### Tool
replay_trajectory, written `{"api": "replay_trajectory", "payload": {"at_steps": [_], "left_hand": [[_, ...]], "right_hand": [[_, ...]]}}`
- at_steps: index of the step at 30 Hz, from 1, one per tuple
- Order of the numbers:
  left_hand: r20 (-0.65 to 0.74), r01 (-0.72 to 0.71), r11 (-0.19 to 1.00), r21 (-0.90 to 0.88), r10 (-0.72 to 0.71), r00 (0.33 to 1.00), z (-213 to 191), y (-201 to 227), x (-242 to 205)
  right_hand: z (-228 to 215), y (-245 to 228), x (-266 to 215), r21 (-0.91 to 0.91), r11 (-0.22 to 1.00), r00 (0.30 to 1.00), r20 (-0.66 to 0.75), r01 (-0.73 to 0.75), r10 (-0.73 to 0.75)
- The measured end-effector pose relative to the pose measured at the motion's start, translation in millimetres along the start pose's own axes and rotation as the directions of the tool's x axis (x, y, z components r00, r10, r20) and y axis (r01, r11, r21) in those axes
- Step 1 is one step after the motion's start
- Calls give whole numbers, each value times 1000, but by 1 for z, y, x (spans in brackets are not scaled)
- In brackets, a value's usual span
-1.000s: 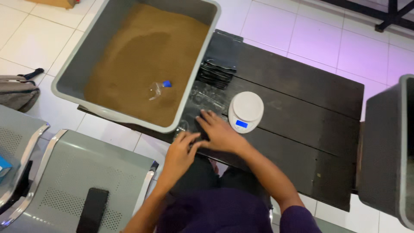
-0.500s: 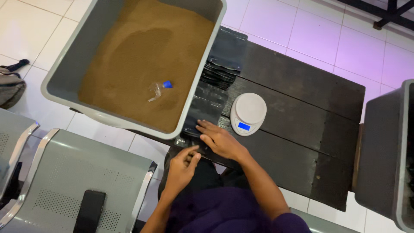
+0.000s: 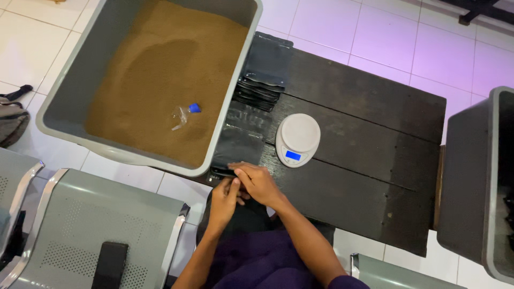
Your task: The person scoops sand from a large bin into black pouches using a plastic bottle as a scoop. They place each filled pouch on a digital scale to check the weight, then fold and stack the pouches. The process is repeated for multiple pouches.
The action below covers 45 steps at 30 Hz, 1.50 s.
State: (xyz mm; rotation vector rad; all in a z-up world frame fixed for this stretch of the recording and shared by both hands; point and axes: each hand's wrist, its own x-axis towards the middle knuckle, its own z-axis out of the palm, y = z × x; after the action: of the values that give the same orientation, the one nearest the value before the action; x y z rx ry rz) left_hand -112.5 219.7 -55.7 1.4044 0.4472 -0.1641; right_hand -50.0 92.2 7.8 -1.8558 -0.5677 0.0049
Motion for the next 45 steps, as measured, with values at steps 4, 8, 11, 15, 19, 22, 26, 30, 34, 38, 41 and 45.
{"api": "replay_trajectory", "payload": {"at_steps": [4,8,11,15,19,22,26,30,34,38,41,45], "left_hand": [[17,-26,999,27,25,1000,-3,1,-1],[10,-25,998,-51,25,1000,-3,7,-1],[-28,-6,998,-68,4,1000,3,24,-3],[-121,48,997,-66,-56,991,10,33,0],[-168,62,998,-22,-64,984,7,40,-8],[-10,12,968,-251,-15,1000,4,42,-22],[234,54,887,-459,62,970,7,47,-15],[52,-109,955,-277,128,990,33,84,3],[111,-270,962,44,264,958,52,120,14],[354,-504,795,338,388,851,70,140,15],[485,-738,563,372,560,672,93,172,11],[224,-851,63,521,952,207,120,196,5]], "right_hand": [[-3,2,0,41,995,994,-47,-93,94],[-7,8,-2,-31,993,973,-205,-112,103],[-8,12,-2,-44,998,944,-327,-48,31],[-15,-7,7,-49,991,864,-485,122,-131],[-40,-14,-6,-149,954,773,-561,259,-297],[-65,-18,-27,-384,830,644,-525,405,-557],[-85,-44,-41,-370,680,675,-167,633,-718],[-95,-58,-32,-466,537,627,50,703,-777],[-123,-26,-47,-341,741,776,-52,578,-629],[-173,-56,-36,-436,882,847,-387,179,-364],[-198,-69,-34,-414,908,943,-275,61,-188],[-202,-75,-32,-530,848,903,-359,11,-237]]}}
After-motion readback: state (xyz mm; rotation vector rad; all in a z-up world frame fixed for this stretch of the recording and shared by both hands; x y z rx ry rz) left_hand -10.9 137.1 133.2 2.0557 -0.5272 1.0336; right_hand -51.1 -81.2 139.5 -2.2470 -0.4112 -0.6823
